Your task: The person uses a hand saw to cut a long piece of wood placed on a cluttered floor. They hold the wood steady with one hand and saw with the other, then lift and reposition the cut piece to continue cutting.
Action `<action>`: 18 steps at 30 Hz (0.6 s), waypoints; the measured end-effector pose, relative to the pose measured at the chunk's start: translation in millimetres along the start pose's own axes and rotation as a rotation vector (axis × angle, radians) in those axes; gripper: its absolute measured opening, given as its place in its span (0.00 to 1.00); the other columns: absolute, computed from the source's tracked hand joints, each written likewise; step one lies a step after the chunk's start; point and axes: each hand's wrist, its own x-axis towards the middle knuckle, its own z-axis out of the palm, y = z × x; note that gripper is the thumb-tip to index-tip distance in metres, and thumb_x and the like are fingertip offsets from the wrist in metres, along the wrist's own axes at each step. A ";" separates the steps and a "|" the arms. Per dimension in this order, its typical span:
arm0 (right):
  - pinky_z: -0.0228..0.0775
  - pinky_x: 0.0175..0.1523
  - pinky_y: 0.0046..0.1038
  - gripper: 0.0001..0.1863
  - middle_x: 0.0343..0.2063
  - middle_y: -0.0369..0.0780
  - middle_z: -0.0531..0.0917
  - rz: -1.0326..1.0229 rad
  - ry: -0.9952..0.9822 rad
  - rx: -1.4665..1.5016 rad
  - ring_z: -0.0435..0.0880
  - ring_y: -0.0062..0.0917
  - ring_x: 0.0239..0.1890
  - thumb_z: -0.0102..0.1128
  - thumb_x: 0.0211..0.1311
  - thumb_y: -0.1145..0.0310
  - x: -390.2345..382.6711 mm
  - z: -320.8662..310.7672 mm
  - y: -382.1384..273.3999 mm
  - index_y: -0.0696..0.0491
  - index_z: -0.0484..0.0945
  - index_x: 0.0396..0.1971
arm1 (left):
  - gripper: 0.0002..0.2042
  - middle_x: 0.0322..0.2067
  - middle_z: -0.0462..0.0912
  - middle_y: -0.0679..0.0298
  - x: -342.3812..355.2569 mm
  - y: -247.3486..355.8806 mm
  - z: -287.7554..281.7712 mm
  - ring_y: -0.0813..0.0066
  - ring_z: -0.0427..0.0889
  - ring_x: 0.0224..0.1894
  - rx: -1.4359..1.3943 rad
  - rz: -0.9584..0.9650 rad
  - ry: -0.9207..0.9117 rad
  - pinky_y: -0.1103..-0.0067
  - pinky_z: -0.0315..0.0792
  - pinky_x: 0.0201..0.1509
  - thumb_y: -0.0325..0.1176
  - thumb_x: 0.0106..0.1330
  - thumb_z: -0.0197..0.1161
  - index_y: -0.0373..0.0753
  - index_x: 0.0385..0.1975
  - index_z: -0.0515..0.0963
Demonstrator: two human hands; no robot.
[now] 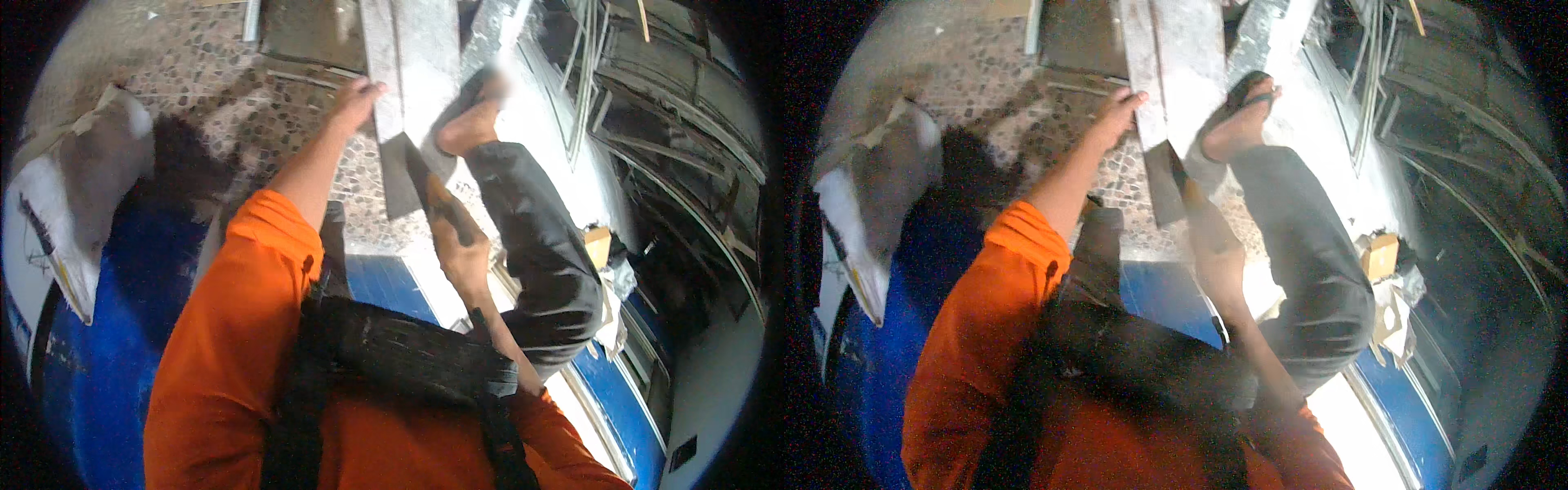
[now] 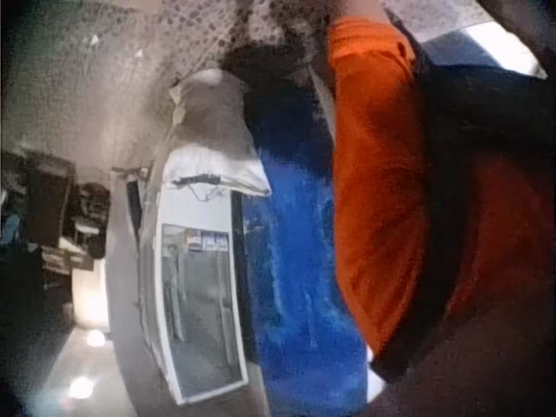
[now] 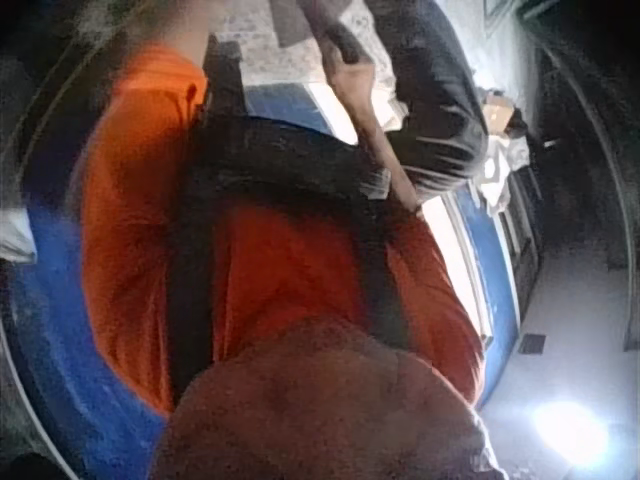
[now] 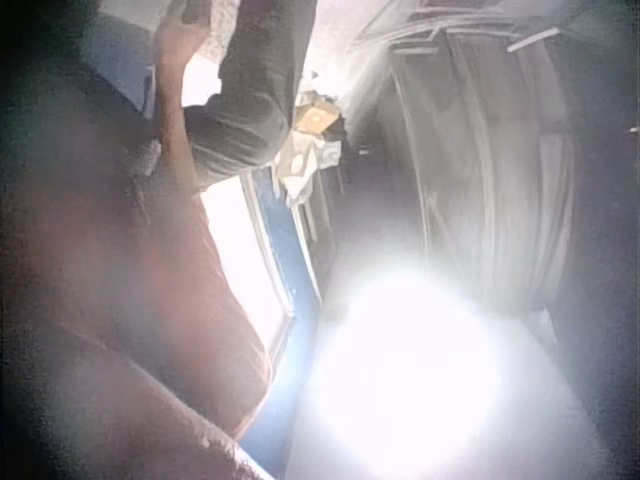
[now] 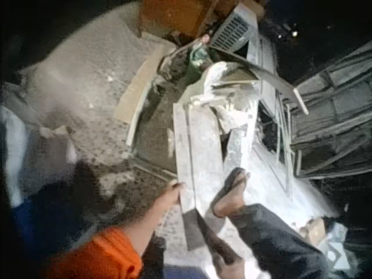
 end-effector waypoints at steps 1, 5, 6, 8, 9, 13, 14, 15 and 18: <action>0.75 0.55 0.22 0.22 0.48 0.40 0.86 0.023 -0.006 0.055 0.82 0.17 0.48 0.60 0.75 0.66 -9.4 -4.2 -10.0 0.61 0.78 0.63 | 0.26 0.48 0.89 0.52 -9.3 0.0 -2.8 0.64 0.87 0.49 0.067 -0.033 0.012 0.64 0.78 0.53 0.51 0.67 0.70 0.34 0.54 0.82; 0.75 0.54 0.24 0.24 0.47 0.40 0.86 0.077 -0.082 0.045 0.83 0.21 0.46 0.63 0.72 0.64 29.7 5.6 -0.3 0.64 0.78 0.60 | 0.28 0.49 0.88 0.50 16.8 -58.4 -20.6 0.55 0.87 0.52 0.204 0.090 0.141 0.64 0.76 0.59 0.51 0.65 0.70 0.34 0.55 0.81; 0.75 0.53 0.24 0.24 0.46 0.40 0.86 0.048 -0.069 0.023 0.83 0.21 0.46 0.63 0.71 0.64 34.2 8.2 5.4 0.65 0.79 0.59 | 0.28 0.50 0.88 0.50 13.5 -59.1 -17.9 0.55 0.86 0.53 0.218 0.084 0.117 0.65 0.75 0.60 0.50 0.65 0.71 0.34 0.56 0.81; 0.75 0.51 0.26 0.22 0.43 0.39 0.87 0.061 -0.029 0.004 0.83 0.21 0.45 0.62 0.70 0.65 36.4 1.8 12.2 0.66 0.81 0.56 | 0.27 0.50 0.88 0.49 -5.9 -43.9 3.2 0.54 0.86 0.53 0.248 0.064 0.002 0.65 0.75 0.60 0.49 0.64 0.72 0.34 0.56 0.81; 0.76 0.49 0.25 0.22 0.41 0.41 0.87 0.009 -0.098 -0.115 0.83 0.20 0.43 0.61 0.69 0.65 48.1 -5.6 19.7 0.65 0.81 0.55 | 0.27 0.50 0.88 0.49 -17.6 -31.3 9.4 0.55 0.86 0.53 0.253 0.055 -0.062 0.65 0.75 0.60 0.48 0.63 0.73 0.34 0.56 0.81; 0.76 0.45 0.26 0.22 0.38 0.43 0.86 -0.001 -0.242 -0.475 0.82 0.20 0.41 0.59 0.70 0.62 61.0 4.1 -16.2 0.63 0.81 0.55 | 0.23 0.45 0.89 0.54 -20.5 -26.7 -6.2 0.64 0.87 0.46 0.069 -0.039 -0.039 0.70 0.77 0.53 0.41 0.61 0.75 0.35 0.53 0.82; 0.75 0.46 0.26 0.22 0.38 0.42 0.86 0.050 -0.161 -0.368 0.82 0.21 0.42 0.59 0.70 0.61 31.9 -2.0 -16.2 0.63 0.81 0.55 | 0.20 0.44 0.89 0.56 -14.3 -38.8 -5.2 0.68 0.87 0.43 0.120 0.042 -0.019 0.73 0.78 0.47 0.37 0.61 0.75 0.34 0.50 0.83; 0.75 0.46 0.27 0.23 0.39 0.41 0.85 0.087 -0.078 -0.253 0.82 0.21 0.42 0.59 0.70 0.59 5.0 -7.4 -15.6 0.62 0.81 0.54 | 0.19 0.44 0.89 0.57 -6.7 -41.9 -9.1 0.69 0.86 0.43 0.052 0.035 -0.034 0.73 0.78 0.47 0.37 0.62 0.75 0.34 0.50 0.83; 0.72 0.65 0.32 0.26 0.59 0.45 0.85 0.335 -0.042 0.092 0.83 0.26 0.59 0.62 0.73 0.67 -98.6 -61.3 -16.8 0.62 0.75 0.66 | 0.18 0.46 0.89 0.57 -17.1 -36.8 -16.0 0.69 0.86 0.46 -0.073 -0.020 -0.082 0.72 0.78 0.51 0.35 0.62 0.74 0.35 0.50 0.84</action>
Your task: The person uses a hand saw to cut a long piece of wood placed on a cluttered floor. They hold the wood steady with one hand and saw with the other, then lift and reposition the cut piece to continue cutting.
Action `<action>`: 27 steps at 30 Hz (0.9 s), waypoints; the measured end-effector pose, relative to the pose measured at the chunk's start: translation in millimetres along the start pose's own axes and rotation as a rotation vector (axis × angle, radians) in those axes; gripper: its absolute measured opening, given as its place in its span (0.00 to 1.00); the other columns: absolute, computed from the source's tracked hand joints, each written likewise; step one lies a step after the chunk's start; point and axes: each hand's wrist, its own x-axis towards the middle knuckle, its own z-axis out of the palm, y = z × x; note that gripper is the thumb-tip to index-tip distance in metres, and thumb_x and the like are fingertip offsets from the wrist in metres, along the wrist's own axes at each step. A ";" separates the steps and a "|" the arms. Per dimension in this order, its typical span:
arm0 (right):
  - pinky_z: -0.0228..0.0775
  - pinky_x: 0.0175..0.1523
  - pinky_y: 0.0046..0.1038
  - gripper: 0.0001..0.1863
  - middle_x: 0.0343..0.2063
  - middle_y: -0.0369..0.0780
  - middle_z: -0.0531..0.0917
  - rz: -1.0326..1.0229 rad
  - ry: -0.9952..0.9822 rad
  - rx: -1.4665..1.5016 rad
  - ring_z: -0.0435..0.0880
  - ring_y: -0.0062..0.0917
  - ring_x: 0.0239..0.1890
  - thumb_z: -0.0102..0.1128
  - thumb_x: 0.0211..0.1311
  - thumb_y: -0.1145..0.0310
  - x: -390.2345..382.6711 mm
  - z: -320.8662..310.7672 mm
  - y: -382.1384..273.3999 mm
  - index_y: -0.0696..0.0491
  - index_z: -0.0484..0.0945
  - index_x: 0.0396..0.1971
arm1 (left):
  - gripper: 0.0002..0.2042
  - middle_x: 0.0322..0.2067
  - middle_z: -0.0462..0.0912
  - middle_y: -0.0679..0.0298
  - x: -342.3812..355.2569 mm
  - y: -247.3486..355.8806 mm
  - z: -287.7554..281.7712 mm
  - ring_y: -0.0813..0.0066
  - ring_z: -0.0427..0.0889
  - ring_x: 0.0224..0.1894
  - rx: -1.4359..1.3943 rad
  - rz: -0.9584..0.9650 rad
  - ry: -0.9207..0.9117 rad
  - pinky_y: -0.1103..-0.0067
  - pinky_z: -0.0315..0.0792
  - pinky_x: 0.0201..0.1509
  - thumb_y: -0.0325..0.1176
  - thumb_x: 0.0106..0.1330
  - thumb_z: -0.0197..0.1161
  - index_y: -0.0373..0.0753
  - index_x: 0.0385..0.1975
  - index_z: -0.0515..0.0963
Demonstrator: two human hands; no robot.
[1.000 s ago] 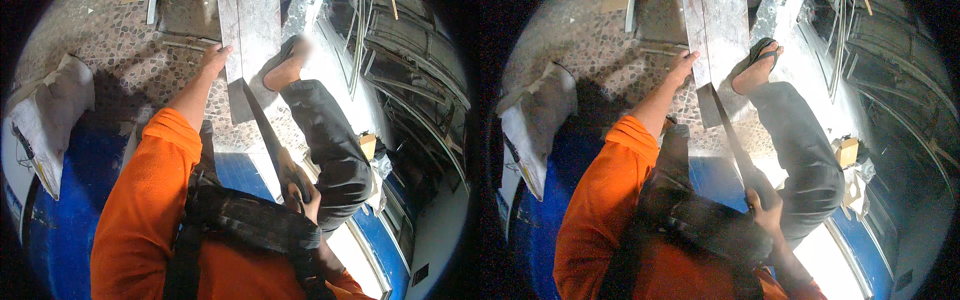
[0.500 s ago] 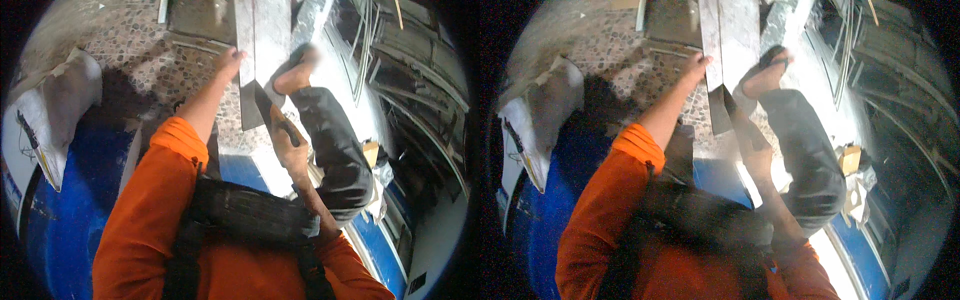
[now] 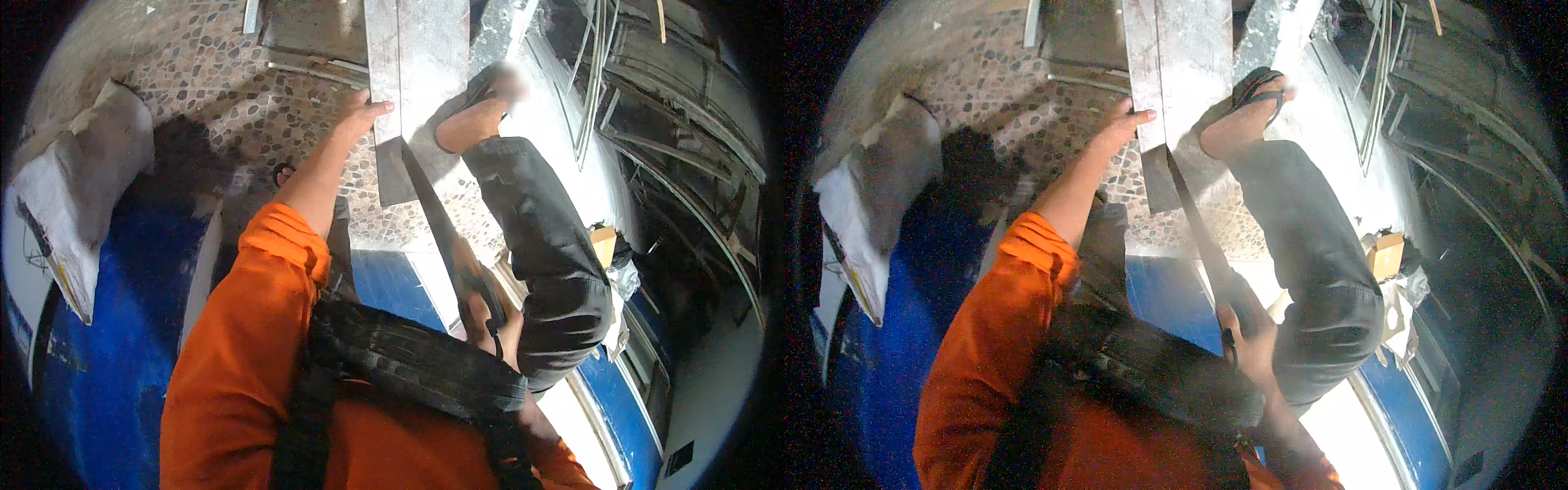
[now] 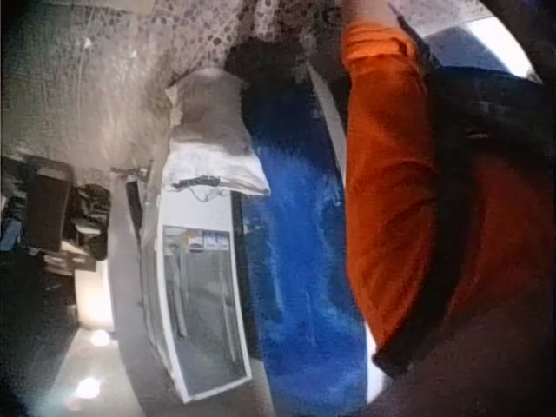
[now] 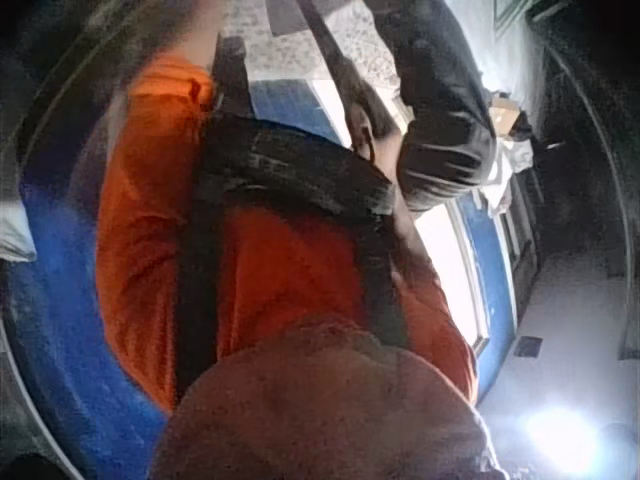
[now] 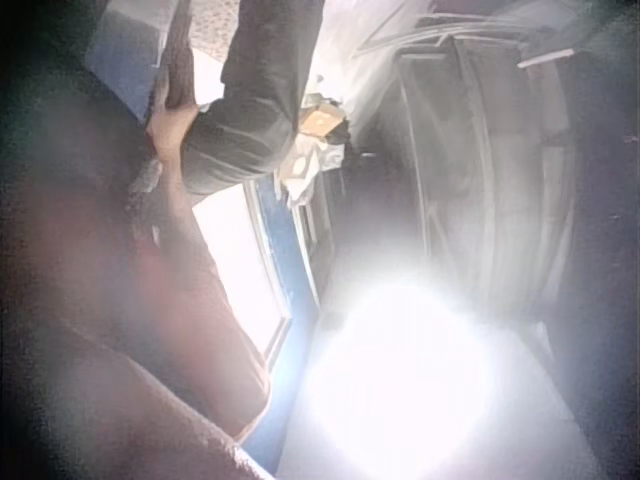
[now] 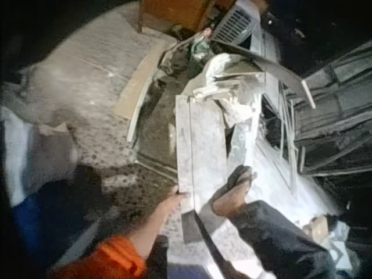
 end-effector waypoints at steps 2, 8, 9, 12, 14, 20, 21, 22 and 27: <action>0.73 0.59 0.25 0.27 0.52 0.43 0.86 -0.049 0.062 -0.040 0.84 0.24 0.54 0.64 0.73 0.63 -10.2 -2.0 2.2 0.64 0.75 0.65 | 0.19 0.47 0.89 0.56 -0.8 -0.9 1.3 0.68 0.86 0.47 0.020 0.012 -0.004 0.71 0.78 0.52 0.36 0.63 0.74 0.34 0.51 0.83; 0.67 0.33 0.19 0.18 0.31 0.33 0.82 -0.189 -0.019 -0.153 0.75 0.12 0.30 0.59 0.73 0.63 134.2 65.2 -24.1 0.63 0.81 0.50 | 0.24 0.49 0.89 0.56 22.9 -4.0 9.9 0.66 0.86 0.50 0.072 0.062 -0.034 0.70 0.77 0.56 0.39 0.63 0.74 0.34 0.56 0.81; 0.67 0.31 0.20 0.17 0.31 0.34 0.82 -0.093 -0.062 -0.178 0.74 0.12 0.28 0.59 0.72 0.63 127.5 73.8 -40.1 0.62 0.82 0.49 | 0.25 0.49 0.89 0.56 14.2 -20.2 1.3 0.66 0.86 0.51 0.059 0.023 -0.039 0.70 0.77 0.56 0.39 0.63 0.74 0.34 0.57 0.81; 0.75 0.50 0.24 0.20 0.41 0.40 0.86 -0.162 0.048 -0.320 0.82 0.21 0.42 0.58 0.73 0.63 59.3 30.8 0.6 0.61 0.81 0.56 | 0.25 0.51 0.87 0.57 23.8 -16.4 -2.1 0.65 0.86 0.52 0.047 0.042 -0.085 0.67 0.80 0.56 0.39 0.66 0.74 0.35 0.60 0.78; 0.73 0.62 0.30 0.25 0.52 0.44 0.86 -0.023 0.001 -0.070 0.84 0.29 0.54 0.62 0.73 0.62 -3.7 3.3 -15.9 0.63 0.76 0.63 | 0.25 0.53 0.86 0.56 11.3 -14.4 -10.2 0.64 0.86 0.53 0.047 -0.005 -0.077 0.65 0.82 0.55 0.37 0.67 0.73 0.35 0.60 0.77; 0.77 0.44 0.24 0.23 0.40 0.39 0.84 -0.056 0.053 -0.127 0.82 0.20 0.37 0.58 0.74 0.60 122.7 56.5 20.0 0.65 0.79 0.56 | 0.20 0.49 0.89 0.57 12.3 -10.3 12.5 0.66 0.86 0.50 -0.027 0.067 -0.057 0.71 0.77 0.56 0.37 0.63 0.74 0.36 0.53 0.85; 0.71 0.35 0.21 0.21 0.30 0.37 0.83 -0.199 -0.007 -0.242 0.79 0.16 0.30 0.57 0.72 0.61 152.9 78.8 -15.8 0.63 0.81 0.53 | 0.20 0.49 0.89 0.57 14.2 -16.2 11.3 0.66 0.86 0.50 -0.032 0.082 -0.036 0.71 0.77 0.57 0.38 0.63 0.74 0.36 0.53 0.85; 0.69 0.34 0.21 0.21 0.27 0.37 0.81 -0.143 0.030 -0.179 0.77 0.16 0.28 0.57 0.71 0.62 161.0 77.9 -22.6 0.63 0.81 0.53 | 0.22 0.49 0.89 0.56 -6.6 19.2 31.7 0.66 0.85 0.52 0.250 0.085 -0.050 0.70 0.76 0.59 0.39 0.63 0.74 0.37 0.55 0.84; 0.73 0.59 0.26 0.31 0.52 0.45 0.86 -0.049 -0.014 -0.237 0.83 0.26 0.53 0.59 0.72 0.51 29.1 33.6 -14.8 0.62 0.78 0.62 | 0.21 0.49 0.88 0.60 15.3 -24.7 -27.1 0.69 0.85 0.51 0.057 0.053 -0.056 0.71 0.78 0.54 0.38 0.67 0.73 0.37 0.57 0.80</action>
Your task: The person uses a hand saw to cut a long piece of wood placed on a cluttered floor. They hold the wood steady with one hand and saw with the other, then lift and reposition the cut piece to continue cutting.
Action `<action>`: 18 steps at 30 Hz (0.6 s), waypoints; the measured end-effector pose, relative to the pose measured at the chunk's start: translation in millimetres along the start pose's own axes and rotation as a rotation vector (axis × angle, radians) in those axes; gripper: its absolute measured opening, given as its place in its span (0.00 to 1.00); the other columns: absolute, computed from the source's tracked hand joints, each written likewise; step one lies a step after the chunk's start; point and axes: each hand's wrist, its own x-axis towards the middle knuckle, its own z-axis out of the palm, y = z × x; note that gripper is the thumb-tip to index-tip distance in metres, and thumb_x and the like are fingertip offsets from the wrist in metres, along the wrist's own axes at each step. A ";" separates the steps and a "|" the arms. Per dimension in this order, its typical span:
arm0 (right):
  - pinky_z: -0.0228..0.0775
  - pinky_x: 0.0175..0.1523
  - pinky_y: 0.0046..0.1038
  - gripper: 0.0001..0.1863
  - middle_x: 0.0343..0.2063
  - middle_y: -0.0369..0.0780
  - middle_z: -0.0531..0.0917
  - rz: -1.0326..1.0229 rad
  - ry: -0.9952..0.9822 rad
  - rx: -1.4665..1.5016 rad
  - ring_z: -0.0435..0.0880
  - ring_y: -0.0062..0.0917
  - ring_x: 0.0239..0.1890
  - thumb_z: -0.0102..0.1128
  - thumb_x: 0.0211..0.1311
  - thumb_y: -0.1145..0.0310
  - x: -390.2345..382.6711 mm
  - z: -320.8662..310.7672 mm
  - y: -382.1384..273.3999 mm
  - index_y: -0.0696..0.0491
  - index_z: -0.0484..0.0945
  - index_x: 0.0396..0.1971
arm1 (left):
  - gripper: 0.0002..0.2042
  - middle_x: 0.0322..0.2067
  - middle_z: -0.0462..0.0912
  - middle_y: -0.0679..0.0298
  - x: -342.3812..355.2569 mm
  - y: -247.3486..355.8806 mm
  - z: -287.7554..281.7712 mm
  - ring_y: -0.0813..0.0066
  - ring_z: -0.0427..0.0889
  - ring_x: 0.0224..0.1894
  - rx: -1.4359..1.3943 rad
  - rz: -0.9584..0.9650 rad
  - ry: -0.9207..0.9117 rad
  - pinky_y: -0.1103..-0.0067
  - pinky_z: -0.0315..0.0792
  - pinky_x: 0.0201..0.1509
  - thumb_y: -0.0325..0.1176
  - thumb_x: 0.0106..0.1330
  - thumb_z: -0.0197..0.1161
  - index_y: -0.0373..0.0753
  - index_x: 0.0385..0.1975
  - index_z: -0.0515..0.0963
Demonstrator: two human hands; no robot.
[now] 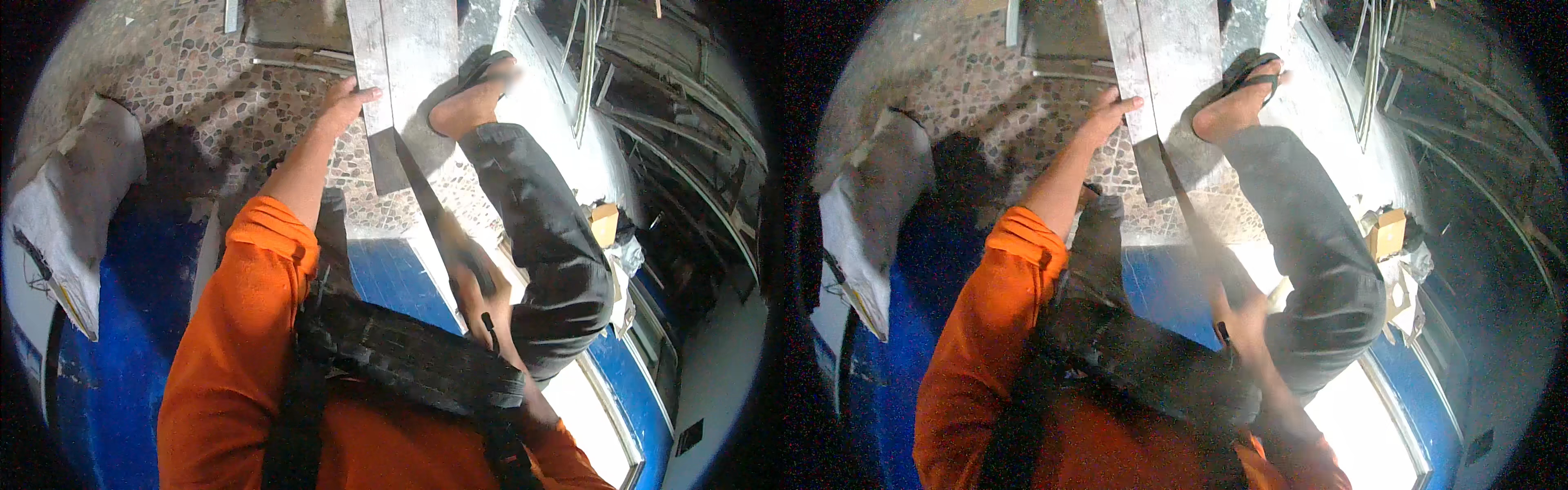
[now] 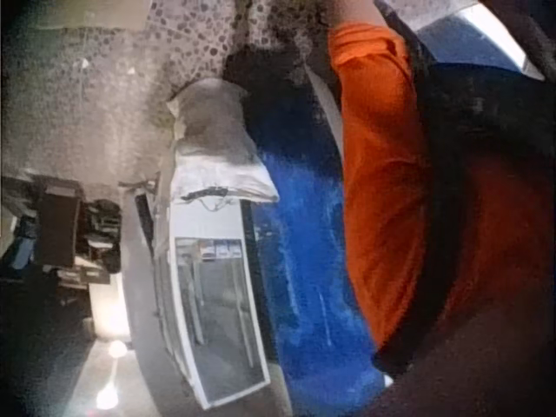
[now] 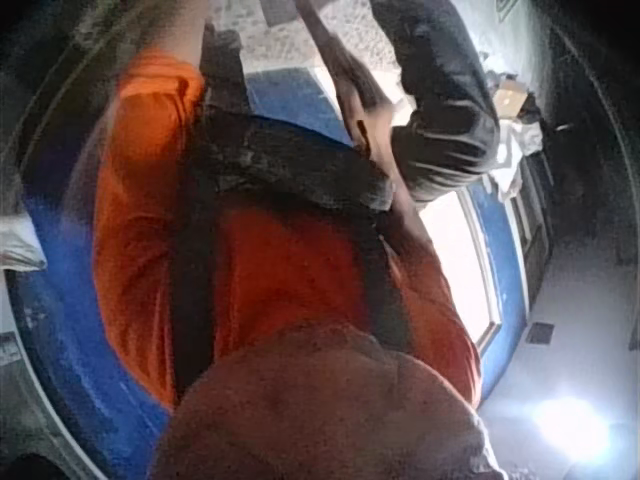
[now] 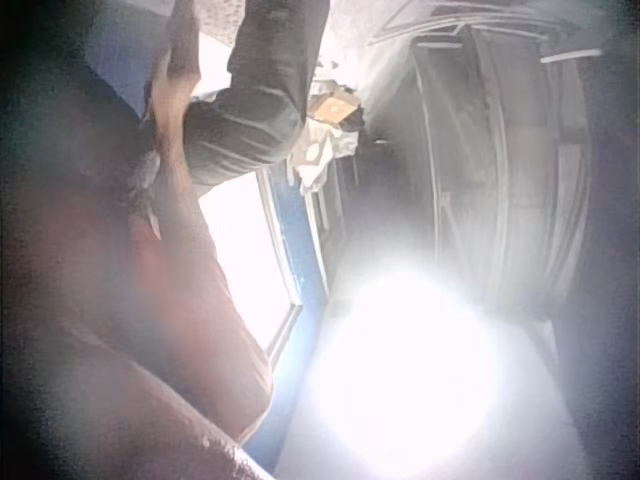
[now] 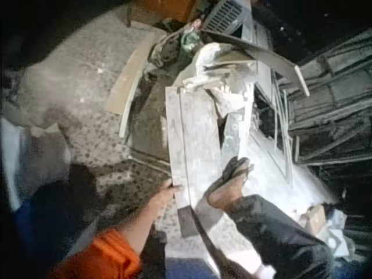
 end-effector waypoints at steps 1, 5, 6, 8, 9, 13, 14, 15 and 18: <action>0.72 0.61 0.28 0.34 0.53 0.45 0.86 -0.014 0.033 0.116 0.83 0.27 0.55 0.63 0.71 0.50 -40.0 -18.4 25.3 0.64 0.76 0.64 | 0.21 0.49 0.87 0.60 -12.0 19.4 14.2 0.70 0.85 0.50 -0.006 -0.047 -0.020 0.71 0.78 0.53 0.38 0.67 0.73 0.37 0.57 0.80; 0.72 0.56 0.25 0.28 0.49 0.43 0.86 0.004 0.047 0.025 0.83 0.24 0.49 0.59 0.71 0.59 5.2 8.3 32.6 0.65 0.76 0.62 | 0.22 0.50 0.87 0.62 -4.3 19.7 10.9 0.70 0.85 0.51 0.073 -0.031 0.001 0.71 0.78 0.53 0.39 0.66 0.74 0.38 0.57 0.80; 0.74 0.51 0.23 0.24 0.44 0.42 0.87 -0.042 0.091 -0.183 0.82 0.22 0.43 0.54 0.72 0.62 44.5 23.3 45.0 0.64 0.79 0.59 | 0.22 0.50 0.87 0.62 -3.3 24.2 27.1 0.70 0.85 0.51 0.092 -0.017 -0.033 0.71 0.78 0.53 0.39 0.66 0.74 0.38 0.57 0.80; 0.69 0.34 0.27 0.22 0.23 0.38 0.80 -0.086 0.073 0.038 0.74 0.19 0.26 0.57 0.69 0.58 125.7 53.0 1.0 0.63 0.82 0.48 | 0.21 0.49 0.87 0.62 -2.3 28.5 32.5 0.69 0.85 0.50 0.034 -0.017 -0.011 0.70 0.78 0.53 0.39 0.66 0.74 0.38 0.57 0.81; 0.67 0.30 0.26 0.22 0.19 0.37 0.77 -0.145 0.078 0.006 0.71 0.17 0.23 0.59 0.68 0.57 146.4 65.0 -7.1 0.63 0.82 0.47 | 0.21 0.49 0.87 0.62 8.2 18.8 25.7 0.69 0.85 0.50 0.050 -0.006 0.014 0.70 0.78 0.53 0.39 0.66 0.73 0.38 0.57 0.81; 0.72 0.36 0.24 0.23 0.28 0.38 0.83 -0.271 0.112 0.054 0.78 0.19 0.29 0.59 0.70 0.61 125.9 67.3 25.3 0.64 0.81 0.55 | 0.26 0.51 0.87 0.56 -7.5 22.1 24.0 0.64 0.85 0.51 -0.016 0.097 -0.038 0.69 0.76 0.57 0.45 0.62 0.75 0.36 0.55 0.82; 0.73 0.37 0.23 0.23 0.32 0.37 0.84 -0.309 0.133 0.079 0.79 0.18 0.31 0.59 0.70 0.63 123.7 61.8 32.2 0.65 0.80 0.56 | 0.27 0.51 0.87 0.54 -9.6 16.4 25.8 0.63 0.85 0.52 -0.046 0.111 -0.061 0.69 0.75 0.58 0.48 0.60 0.76 0.35 0.53 0.83; 0.74 0.39 0.21 0.23 0.36 0.37 0.86 -0.272 0.106 0.131 0.80 0.17 0.33 0.59 0.71 0.65 126.0 59.1 36.2 0.66 0.80 0.58 | 0.27 0.50 0.88 0.53 -11.6 13.1 29.0 0.62 0.85 0.52 0.046 0.106 0.016 0.69 0.75 0.57 0.47 0.59 0.76 0.35 0.54 0.83; 0.73 0.40 0.24 0.18 0.32 0.36 0.85 -0.134 -0.018 0.206 0.79 0.18 0.33 0.58 0.71 0.65 147.2 59.7 -0.2 0.65 0.82 0.49 | 0.26 0.45 0.89 0.52 1.9 6.8 36.4 0.59 0.87 0.48 0.075 0.129 0.234 0.67 0.76 0.56 0.48 0.62 0.73 0.33 0.52 0.83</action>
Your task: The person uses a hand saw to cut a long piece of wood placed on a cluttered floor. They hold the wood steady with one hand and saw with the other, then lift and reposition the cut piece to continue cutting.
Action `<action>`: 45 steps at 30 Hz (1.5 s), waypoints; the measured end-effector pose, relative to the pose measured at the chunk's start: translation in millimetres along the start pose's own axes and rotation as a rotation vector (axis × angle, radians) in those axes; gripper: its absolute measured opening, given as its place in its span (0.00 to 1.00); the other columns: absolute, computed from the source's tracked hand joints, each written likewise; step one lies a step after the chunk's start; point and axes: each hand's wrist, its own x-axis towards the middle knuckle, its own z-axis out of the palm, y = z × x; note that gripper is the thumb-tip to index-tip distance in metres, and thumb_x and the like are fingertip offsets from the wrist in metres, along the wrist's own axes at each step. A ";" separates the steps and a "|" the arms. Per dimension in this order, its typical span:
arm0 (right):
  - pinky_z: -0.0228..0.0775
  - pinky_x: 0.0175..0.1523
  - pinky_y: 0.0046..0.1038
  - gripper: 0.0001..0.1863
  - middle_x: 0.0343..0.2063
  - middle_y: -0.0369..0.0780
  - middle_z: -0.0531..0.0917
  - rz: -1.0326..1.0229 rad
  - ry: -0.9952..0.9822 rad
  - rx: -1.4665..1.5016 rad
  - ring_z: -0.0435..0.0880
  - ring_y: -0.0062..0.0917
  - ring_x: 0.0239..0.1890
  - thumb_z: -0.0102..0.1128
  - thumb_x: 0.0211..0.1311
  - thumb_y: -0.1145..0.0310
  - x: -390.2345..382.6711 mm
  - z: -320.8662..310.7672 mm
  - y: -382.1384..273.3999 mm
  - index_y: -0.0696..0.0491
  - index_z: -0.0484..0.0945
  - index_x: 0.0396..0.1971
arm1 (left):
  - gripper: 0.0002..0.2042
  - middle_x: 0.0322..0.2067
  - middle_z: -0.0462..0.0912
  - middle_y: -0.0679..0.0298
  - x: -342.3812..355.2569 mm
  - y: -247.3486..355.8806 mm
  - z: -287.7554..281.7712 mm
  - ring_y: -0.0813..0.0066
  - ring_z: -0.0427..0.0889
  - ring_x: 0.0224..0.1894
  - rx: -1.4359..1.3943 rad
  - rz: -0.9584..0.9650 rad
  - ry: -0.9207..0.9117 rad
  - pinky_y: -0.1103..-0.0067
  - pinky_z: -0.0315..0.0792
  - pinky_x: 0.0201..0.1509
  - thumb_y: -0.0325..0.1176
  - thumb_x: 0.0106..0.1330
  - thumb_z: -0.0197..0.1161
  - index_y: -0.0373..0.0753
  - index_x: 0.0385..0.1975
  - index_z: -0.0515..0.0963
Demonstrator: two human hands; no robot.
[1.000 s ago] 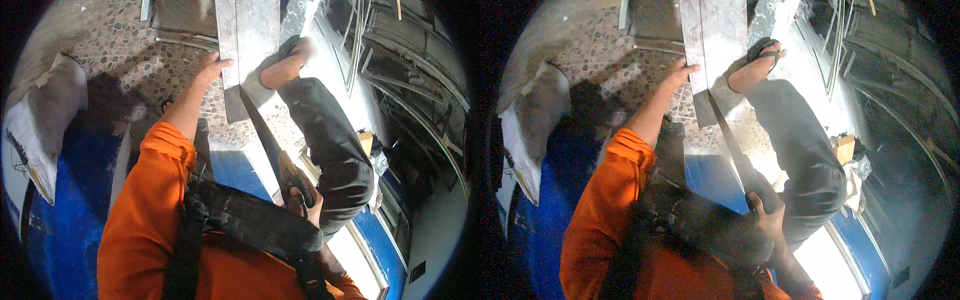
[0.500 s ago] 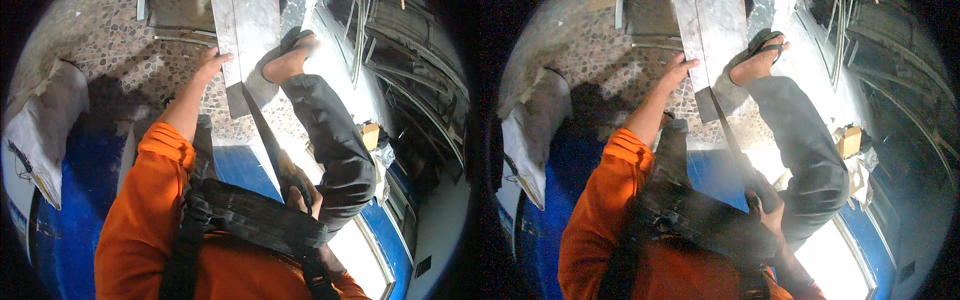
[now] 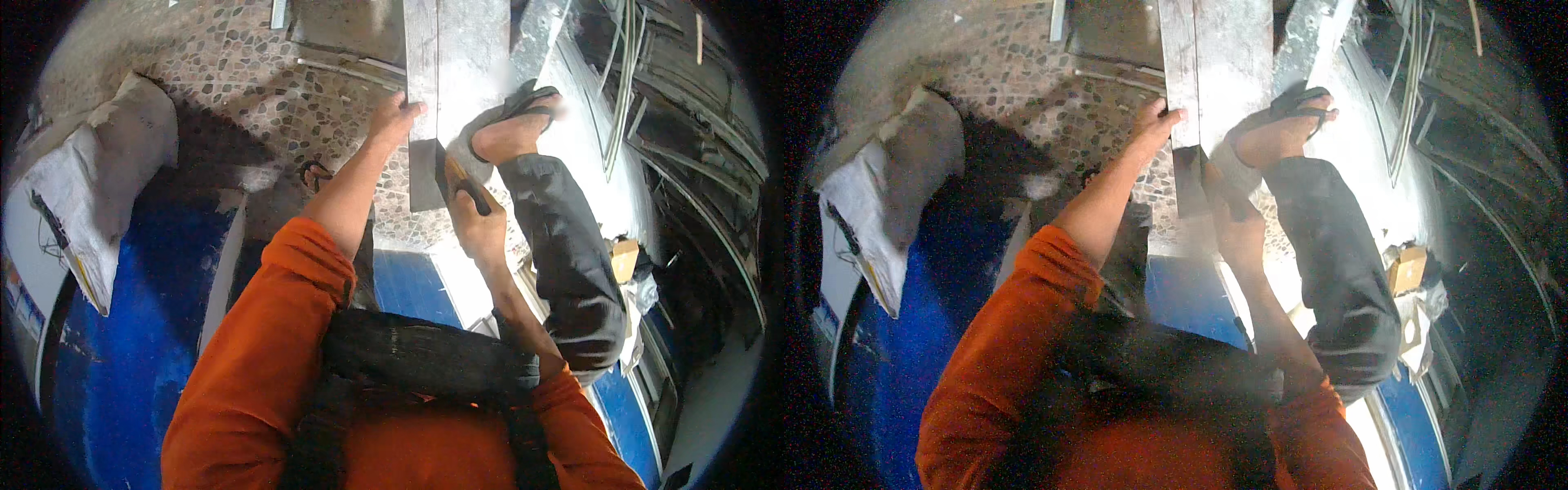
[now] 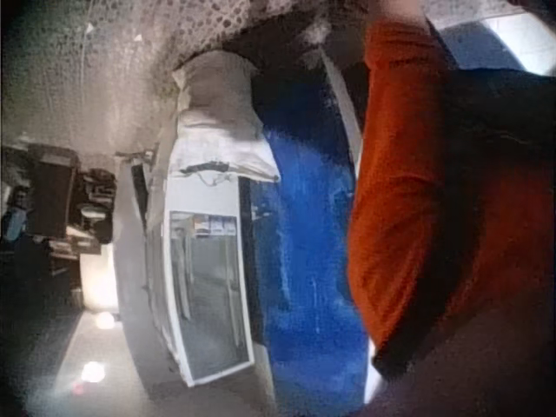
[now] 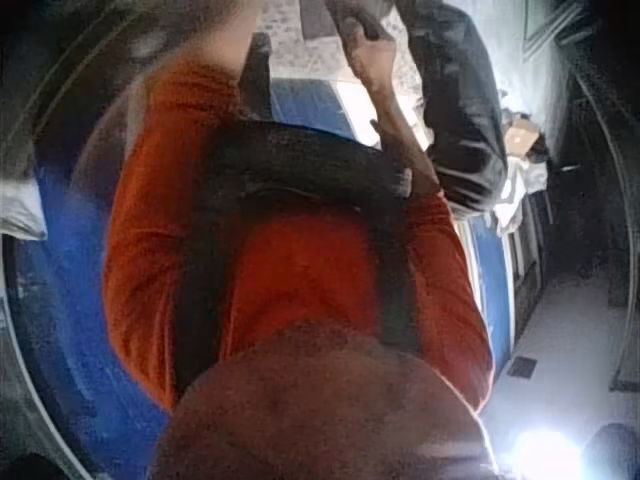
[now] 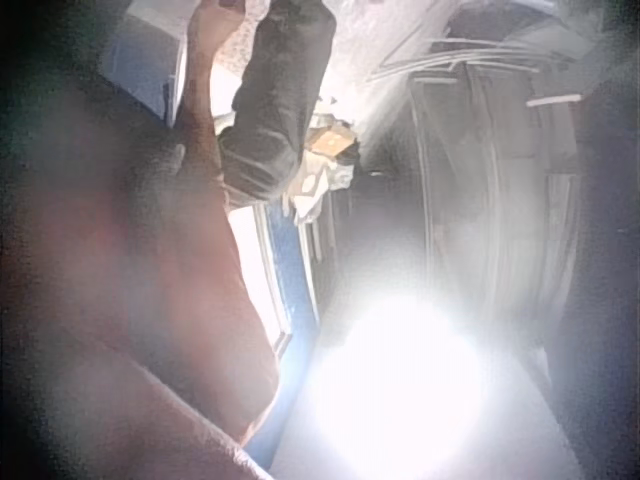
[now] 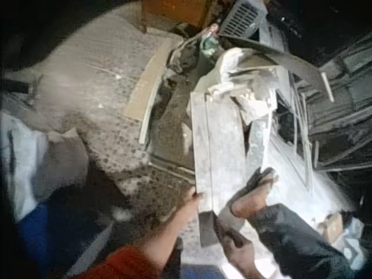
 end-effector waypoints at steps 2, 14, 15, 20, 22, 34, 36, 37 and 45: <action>0.73 0.39 0.24 0.17 0.31 0.37 0.84 0.130 0.019 -0.140 0.78 0.18 0.33 0.57 0.70 0.64 14.2 -1.5 2.3 0.64 0.83 0.46 | 0.30 0.40 0.89 0.47 0.4 43.6 15.8 0.53 0.88 0.45 -0.005 -0.075 0.094 0.62 0.77 0.53 0.60 0.67 0.65 0.31 0.44 0.86; 0.72 0.66 0.32 0.28 0.58 0.52 0.83 0.188 0.140 0.218 0.83 0.33 0.60 0.65 0.67 0.66 -179.1 -74.7 -13.3 0.68 0.75 0.62 | 0.38 0.21 0.84 0.50 26.2 56.6 41.6 0.52 0.84 0.30 0.057 -0.080 0.533 0.57 0.75 0.38 0.71 0.70 0.55 0.34 0.22 0.85; 0.73 0.65 0.32 0.29 0.58 0.52 0.82 0.189 0.144 0.206 0.83 0.34 0.59 0.66 0.67 0.66 -178.1 -74.7 -14.3 0.68 0.75 0.62 | 0.38 0.21 0.84 0.50 25.2 57.3 43.3 0.52 0.84 0.29 0.059 -0.067 0.556 0.58 0.74 0.38 0.71 0.70 0.55 0.34 0.21 0.84; 0.72 0.44 0.21 0.23 0.37 0.37 0.85 0.109 0.021 -0.087 0.79 0.15 0.37 0.63 0.72 0.64 -80.0 -27.1 38.8 0.60 0.79 0.61 | 0.41 0.20 0.83 0.49 39.2 46.1 42.9 0.54 0.81 0.27 0.000 0.055 0.565 0.59 0.74 0.37 0.72 0.69 0.55 0.31 0.19 0.82; 0.74 0.50 0.28 0.21 0.39 0.41 0.87 0.190 0.010 -0.268 0.81 0.20 0.41 0.60 0.73 0.65 -84.5 -28.0 -20.5 0.61 0.79 0.60 | 0.42 0.20 0.83 0.48 34.8 43.9 40.7 0.55 0.80 0.28 0.104 -0.141 0.504 0.59 0.74 0.38 0.73 0.69 0.55 0.29 0.19 0.81; 0.76 0.50 0.29 0.23 0.43 0.41 0.87 0.113 0.042 -0.143 0.83 0.24 0.41 0.59 0.74 0.61 -79.2 -36.2 19.5 0.65 0.79 0.59 | 0.42 0.25 0.84 0.44 33.2 50.4 53.2 0.47 0.86 0.33 0.161 -0.067 0.536 0.54 0.76 0.44 0.74 0.68 0.54 0.30 0.22 0.83; 0.75 0.46 0.28 0.22 0.37 0.40 0.86 0.145 -0.014 -0.221 0.80 0.22 0.37 0.58 0.75 0.60 -32.5 -1.6 -35.9 0.64 0.79 0.57 | 0.41 0.21 0.83 0.48 36.5 41.9 50.4 0.51 0.83 0.29 0.095 -0.094 0.545 0.54 0.74 0.40 0.73 0.68 0.56 0.31 0.19 0.81; 0.75 0.46 0.28 0.23 0.37 0.40 0.86 0.129 -0.003 -0.240 0.81 0.21 0.37 0.58 0.75 0.60 -38.9 -5.3 -26.2 0.64 0.79 0.57 | 0.41 0.20 0.82 0.48 35.1 42.0 50.6 0.52 0.81 0.28 0.029 -0.100 0.536 0.54 0.73 0.39 0.73 0.67 0.57 0.30 0.18 0.81; 0.72 0.65 0.35 0.27 0.55 0.48 0.86 0.278 0.081 -0.019 0.83 0.33 0.59 0.60 0.74 0.59 -213.2 -80.8 -24.3 0.61 0.76 0.65 | 0.41 0.14 0.76 0.52 21.1 61.9 33.0 0.55 0.76 0.21 0.084 -0.074 0.609 0.56 0.71 0.33 0.70 0.68 0.59 0.30 0.14 0.76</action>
